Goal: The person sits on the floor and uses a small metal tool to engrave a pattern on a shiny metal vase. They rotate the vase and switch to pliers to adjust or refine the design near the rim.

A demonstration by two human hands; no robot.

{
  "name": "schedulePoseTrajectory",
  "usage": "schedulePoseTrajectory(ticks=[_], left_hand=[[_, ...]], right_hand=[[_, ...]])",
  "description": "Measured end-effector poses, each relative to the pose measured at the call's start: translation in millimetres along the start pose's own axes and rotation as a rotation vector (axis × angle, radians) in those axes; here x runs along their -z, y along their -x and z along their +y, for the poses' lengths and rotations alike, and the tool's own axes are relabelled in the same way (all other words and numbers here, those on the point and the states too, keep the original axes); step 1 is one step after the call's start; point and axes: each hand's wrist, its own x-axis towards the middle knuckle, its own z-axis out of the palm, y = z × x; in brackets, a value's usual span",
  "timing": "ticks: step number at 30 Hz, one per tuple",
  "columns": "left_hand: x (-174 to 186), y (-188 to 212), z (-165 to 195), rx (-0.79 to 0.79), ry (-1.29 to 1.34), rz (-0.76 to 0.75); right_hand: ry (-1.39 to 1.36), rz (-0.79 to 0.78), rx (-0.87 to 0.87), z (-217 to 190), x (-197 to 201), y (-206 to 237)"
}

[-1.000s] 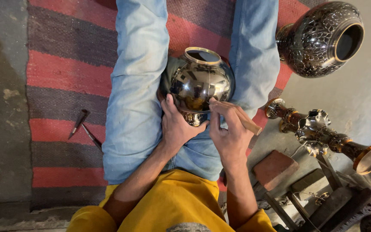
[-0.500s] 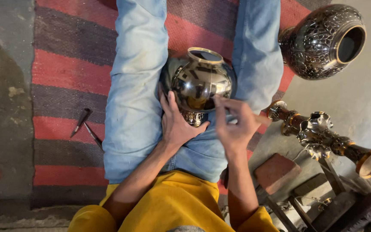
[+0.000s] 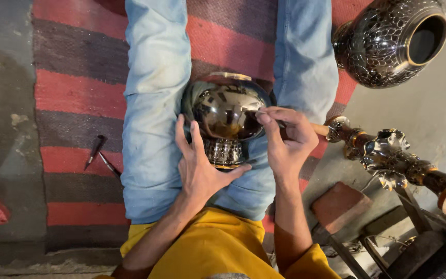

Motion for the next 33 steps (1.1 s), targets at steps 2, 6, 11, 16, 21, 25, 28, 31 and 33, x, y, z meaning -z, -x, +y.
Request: schedulePoseTrajectory(ticks=[2,6,11,16,21,25,28,31,33], left_hand=[[-1,-4,-5,-0.039,0.015,-0.003],[-1,-9,-10,-0.067,0.035,-0.003],[1,-14,-15,-0.071,0.077,-0.003],[4,-17,-20,-0.068,0.099,0.0],[6,-17,-23,-0.094,0.1,0.021],[7,-17,-24,-0.11,0.103,0.024],[7,-16,-25,-0.098,0.103,0.017],[6,-16,-25,-0.108,0.11,0.027],[7,-15,-26,-0.11,0.113,0.032]], right_hand=[[0.138,-0.002,-0.012,-8,0,0],[0.341,-0.028,0.015,-23,-11,-2],[0.507,-0.02,0.075,-38,-34,-8],[0.614,-0.019,0.129,-53,-50,-10],[0.695,-0.02,0.13,-61,-57,-12],[0.722,-0.023,0.149,-62,-59,-13],[0.733,-0.025,0.163,-63,-61,-13],[0.79,-0.058,0.219,-63,-60,-13],[0.809,-0.08,0.228,-64,-58,-13]])
